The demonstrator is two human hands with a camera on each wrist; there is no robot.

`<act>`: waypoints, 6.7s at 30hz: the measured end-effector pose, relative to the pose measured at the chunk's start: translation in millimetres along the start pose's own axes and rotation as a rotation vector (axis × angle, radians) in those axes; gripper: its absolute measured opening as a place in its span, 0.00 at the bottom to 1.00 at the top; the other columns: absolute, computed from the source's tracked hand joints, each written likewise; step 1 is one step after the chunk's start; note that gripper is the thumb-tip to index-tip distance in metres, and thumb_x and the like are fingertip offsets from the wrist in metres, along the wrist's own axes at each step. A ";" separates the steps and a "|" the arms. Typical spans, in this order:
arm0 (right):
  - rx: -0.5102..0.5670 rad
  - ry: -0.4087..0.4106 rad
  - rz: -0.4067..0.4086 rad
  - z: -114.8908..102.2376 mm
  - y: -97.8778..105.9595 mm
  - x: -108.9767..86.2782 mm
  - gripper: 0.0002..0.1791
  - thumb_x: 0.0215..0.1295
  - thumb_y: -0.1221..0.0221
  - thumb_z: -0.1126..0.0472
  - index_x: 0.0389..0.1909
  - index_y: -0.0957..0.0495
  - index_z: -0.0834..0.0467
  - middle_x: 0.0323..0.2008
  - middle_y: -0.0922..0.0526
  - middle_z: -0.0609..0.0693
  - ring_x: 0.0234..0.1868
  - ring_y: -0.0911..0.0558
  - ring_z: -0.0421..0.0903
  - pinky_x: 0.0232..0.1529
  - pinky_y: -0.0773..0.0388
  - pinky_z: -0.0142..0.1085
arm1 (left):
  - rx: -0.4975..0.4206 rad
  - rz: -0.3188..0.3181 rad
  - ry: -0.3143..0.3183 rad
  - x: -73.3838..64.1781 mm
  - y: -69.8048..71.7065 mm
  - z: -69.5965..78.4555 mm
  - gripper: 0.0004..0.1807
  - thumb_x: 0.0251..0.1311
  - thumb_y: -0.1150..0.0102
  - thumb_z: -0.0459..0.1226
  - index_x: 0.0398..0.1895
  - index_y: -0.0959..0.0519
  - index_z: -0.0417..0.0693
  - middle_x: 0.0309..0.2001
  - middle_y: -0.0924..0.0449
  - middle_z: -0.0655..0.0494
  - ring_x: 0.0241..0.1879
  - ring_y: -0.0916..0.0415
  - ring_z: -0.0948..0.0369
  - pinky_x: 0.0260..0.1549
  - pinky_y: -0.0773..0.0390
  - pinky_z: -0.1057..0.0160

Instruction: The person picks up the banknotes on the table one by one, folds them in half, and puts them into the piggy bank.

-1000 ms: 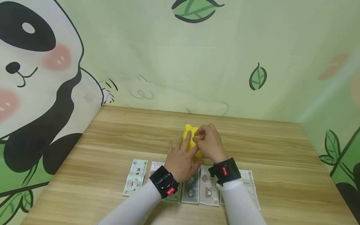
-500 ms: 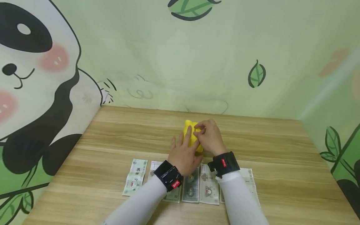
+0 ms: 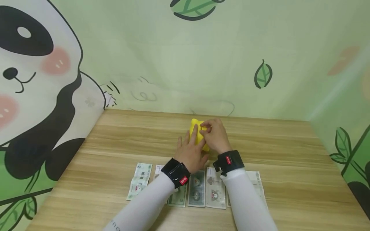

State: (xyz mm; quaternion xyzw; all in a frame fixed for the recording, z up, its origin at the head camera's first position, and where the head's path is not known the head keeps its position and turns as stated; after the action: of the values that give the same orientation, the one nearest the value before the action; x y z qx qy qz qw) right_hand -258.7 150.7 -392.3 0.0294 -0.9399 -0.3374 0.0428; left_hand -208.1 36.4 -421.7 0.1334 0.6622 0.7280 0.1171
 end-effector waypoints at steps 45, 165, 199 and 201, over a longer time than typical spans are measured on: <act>0.182 0.039 -0.067 9.4 11.0 -27.6 0.22 0.76 0.41 0.59 0.67 0.24 0.59 0.64 0.25 0.60 0.67 0.25 0.59 0.65 0.24 0.55 | -0.194 0.047 -0.032 -0.8 -10.3 -8.8 0.38 0.71 0.44 0.57 0.82 0.43 0.72 0.86 0.68 0.47 0.81 0.51 0.39 0.75 0.42 0.32; 0.574 -0.540 0.396 134.2 96.5 -216.3 0.29 0.68 0.31 0.60 0.70 0.24 0.54 0.44 0.13 0.26 0.51 0.22 0.22 0.45 0.26 0.14 | -2.039 -0.822 0.092 -56.7 -37.3 105.4 0.40 0.77 0.56 0.56 0.77 0.38 0.34 0.79 0.41 0.36 0.81 0.47 0.42 0.80 0.46 0.45; 0.732 -0.353 0.394 96.0 77.2 -197.6 0.16 0.60 0.28 0.71 0.49 0.16 0.61 0.45 0.15 0.41 0.42 0.11 0.35 0.44 0.18 0.24 | -1.271 -0.265 -0.125 -59.9 -4.0 68.0 0.16 0.68 0.36 0.40 0.58 0.19 0.52 0.44 0.18 0.66 0.44 0.22 0.75 0.42 0.21 0.74; 0.685 -0.337 0.330 92.3 71.7 -196.6 0.16 0.61 0.28 0.69 0.50 0.17 0.62 0.45 0.15 0.40 0.44 0.11 0.34 0.44 0.17 0.25 | -1.140 -0.213 -0.183 -60.8 1.3 61.6 0.17 0.69 0.36 0.39 0.59 0.18 0.53 0.42 0.20 0.67 0.42 0.22 0.76 0.41 0.23 0.75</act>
State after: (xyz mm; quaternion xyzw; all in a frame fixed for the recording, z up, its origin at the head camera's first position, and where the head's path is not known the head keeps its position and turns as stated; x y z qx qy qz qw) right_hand -74.3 280.8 -429.5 -0.1646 -0.9838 0.0062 -0.0703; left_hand -129.6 72.6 -417.5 0.0442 0.1633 0.9390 0.2995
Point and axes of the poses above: each hand's wrist, its own x-axis towards the middle knuckle, its own y-axis out of the back of the hand, z = x × y, the point moved 4 cm from there along x, towards the middle knuckle
